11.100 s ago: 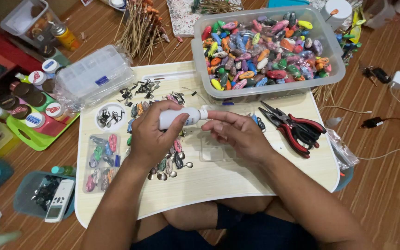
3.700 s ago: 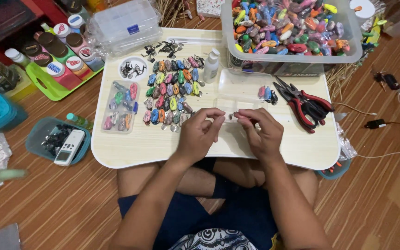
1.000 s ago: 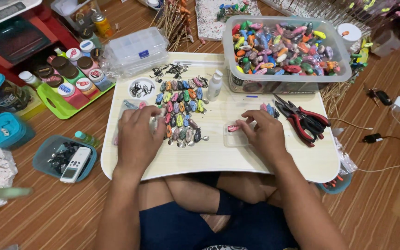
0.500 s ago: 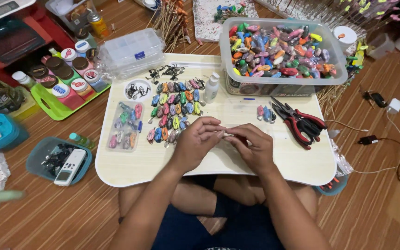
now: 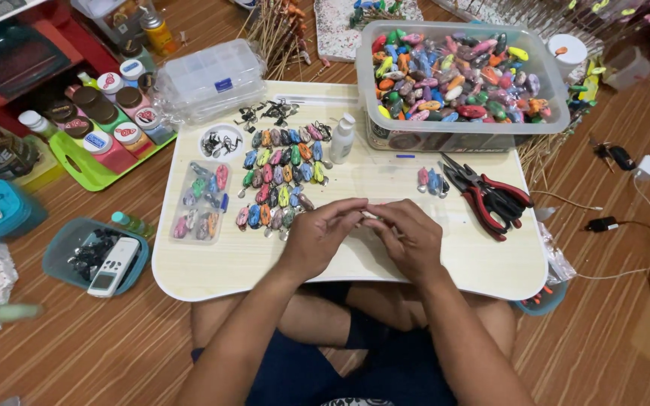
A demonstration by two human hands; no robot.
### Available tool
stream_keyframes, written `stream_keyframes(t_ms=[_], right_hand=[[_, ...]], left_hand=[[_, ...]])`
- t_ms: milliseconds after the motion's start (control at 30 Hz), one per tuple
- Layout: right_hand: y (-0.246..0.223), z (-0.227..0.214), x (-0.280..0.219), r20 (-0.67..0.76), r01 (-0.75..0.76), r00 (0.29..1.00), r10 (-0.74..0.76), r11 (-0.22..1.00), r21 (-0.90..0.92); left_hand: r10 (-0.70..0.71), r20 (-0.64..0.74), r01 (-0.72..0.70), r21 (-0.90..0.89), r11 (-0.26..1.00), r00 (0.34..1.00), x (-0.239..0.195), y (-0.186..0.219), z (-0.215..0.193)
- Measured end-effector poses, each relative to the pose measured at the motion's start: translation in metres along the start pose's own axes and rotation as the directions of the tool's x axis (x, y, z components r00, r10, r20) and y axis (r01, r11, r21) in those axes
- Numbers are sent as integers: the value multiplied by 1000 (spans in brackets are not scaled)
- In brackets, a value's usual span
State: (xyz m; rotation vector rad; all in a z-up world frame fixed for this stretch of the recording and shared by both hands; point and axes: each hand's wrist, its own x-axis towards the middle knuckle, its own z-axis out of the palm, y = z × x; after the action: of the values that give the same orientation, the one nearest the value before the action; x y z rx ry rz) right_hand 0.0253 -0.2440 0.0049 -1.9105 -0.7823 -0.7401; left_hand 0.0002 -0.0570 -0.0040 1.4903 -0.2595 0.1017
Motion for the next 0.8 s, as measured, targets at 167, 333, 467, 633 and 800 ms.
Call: stream_keyframes(t_ms=[167, 333, 467, 633, 800], right_hand=[[-5, 3, 1, -14, 4, 1000, -3, 1000, 20], [-12, 1, 5, -2, 149, 989, -149, 987, -54], [-14, -3, 10, -19, 176, 984, -175, 984, 5], [3, -17, 10, 41, 187, 982, -186, 981, -42], [24, -41, 24, 28, 38, 999, -34, 989, -144]], left_hand=[[-37, 6, 37, -24, 999, 999, 0, 5, -1], [-179, 78, 193, -242, 951, 981, 2, -5, -2], [-254, 131, 284, -320, 904, 958, 3, -14, -4], [-232, 132, 256, -211, 943, 964, 9, 5, -9], [265, 183, -322, 511, 797, 947, 38, 33, -10]])
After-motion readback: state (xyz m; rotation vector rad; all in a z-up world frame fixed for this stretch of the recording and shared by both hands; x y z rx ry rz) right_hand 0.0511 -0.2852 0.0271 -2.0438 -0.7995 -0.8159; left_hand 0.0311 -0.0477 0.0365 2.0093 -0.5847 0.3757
